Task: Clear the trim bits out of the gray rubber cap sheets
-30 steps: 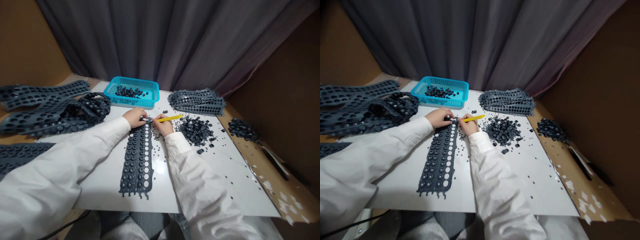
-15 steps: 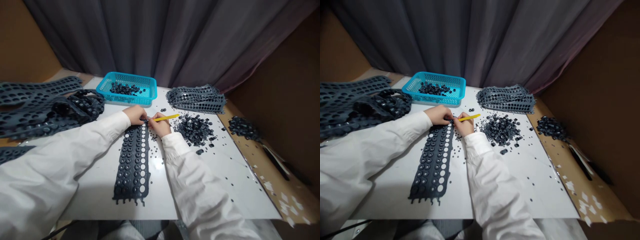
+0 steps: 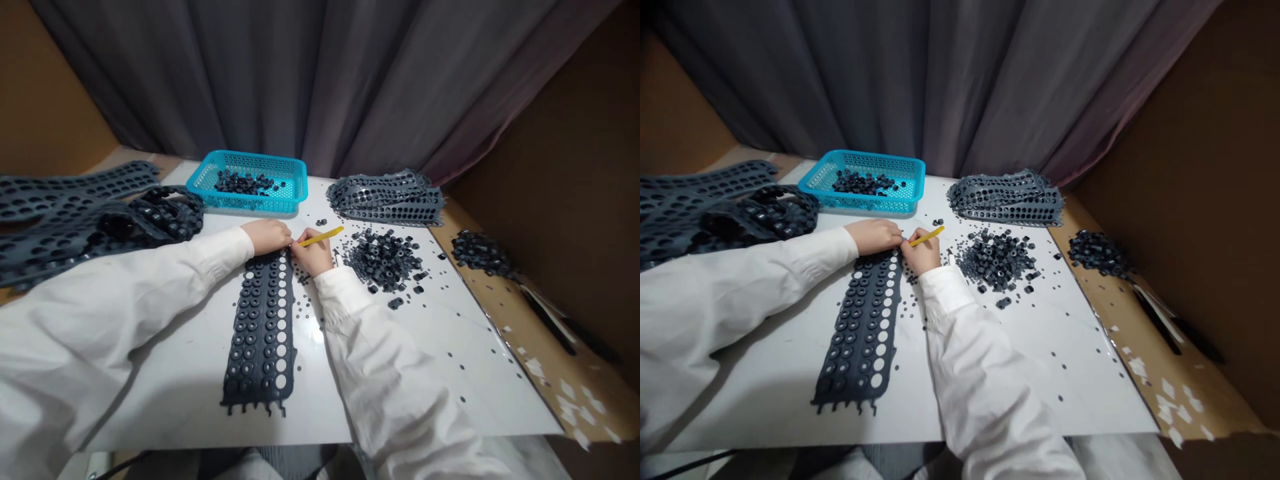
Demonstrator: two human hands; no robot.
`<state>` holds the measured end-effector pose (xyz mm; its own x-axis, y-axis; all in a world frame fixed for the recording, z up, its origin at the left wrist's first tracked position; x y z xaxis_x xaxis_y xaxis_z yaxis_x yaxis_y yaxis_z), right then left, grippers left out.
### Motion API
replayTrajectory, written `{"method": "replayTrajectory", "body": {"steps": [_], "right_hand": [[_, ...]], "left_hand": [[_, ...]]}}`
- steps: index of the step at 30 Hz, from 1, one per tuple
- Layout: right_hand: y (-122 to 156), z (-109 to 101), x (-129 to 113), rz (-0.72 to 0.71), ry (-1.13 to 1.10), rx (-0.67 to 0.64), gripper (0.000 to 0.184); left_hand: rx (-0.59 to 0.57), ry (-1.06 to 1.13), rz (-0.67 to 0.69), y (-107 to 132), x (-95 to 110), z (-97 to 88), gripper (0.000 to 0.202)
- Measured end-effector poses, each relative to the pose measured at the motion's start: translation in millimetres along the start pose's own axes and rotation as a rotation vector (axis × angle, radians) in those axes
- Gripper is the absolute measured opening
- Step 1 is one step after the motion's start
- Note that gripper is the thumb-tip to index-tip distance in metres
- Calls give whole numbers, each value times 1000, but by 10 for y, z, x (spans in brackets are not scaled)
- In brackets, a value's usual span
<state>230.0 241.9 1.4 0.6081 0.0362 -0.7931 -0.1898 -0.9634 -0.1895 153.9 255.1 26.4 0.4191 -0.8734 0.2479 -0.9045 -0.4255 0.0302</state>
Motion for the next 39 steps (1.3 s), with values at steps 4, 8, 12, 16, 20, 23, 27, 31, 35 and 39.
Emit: {"method": "replayTrajectory", "body": {"steps": [4,8,12,16,20,23,27,31,35,39], "right_hand": [[8,-20,-7,7,0,-2,17],[12,-19,5,22,-10,-7,19],[14,9,37,49,-41,-28,17],[24,37,62,70,-88,-44,16],[48,34,38,59,-137,-59,17],[42,-36,-34,39,-178,-56,19],[-12,-337,-227,10,-316,60,23],[1,-691,-545,-80,-484,164,22],[119,-867,-871,-195,-501,134,22],[270,-847,-1107,-260,-514,15,32]], "left_hand": [[60,66,45,35,-1,28,18],[171,182,26,104,-64,-2,15],[368,345,-79,199,-273,-283,22],[484,574,-210,274,-546,-578,28],[462,905,-293,343,-553,-459,43],[464,1152,-341,440,-383,-231,51],[497,1452,-350,573,-95,-99,46],[552,1674,-314,671,117,-219,41],[602,1875,-268,727,273,-340,41],[611,2206,-263,737,403,-303,41]]}}
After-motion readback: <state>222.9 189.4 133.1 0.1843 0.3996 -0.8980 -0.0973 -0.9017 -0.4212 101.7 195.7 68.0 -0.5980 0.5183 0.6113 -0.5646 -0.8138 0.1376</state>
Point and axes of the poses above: each hand's wrist, its own y-axis away from the middle knuckle, its own z-axis out of the palm, x = y × z, the point moved 9 cm from there along -y, towards the middle knuckle, and after that the axes turned 12 degrees about y, right-handed, at the moved point
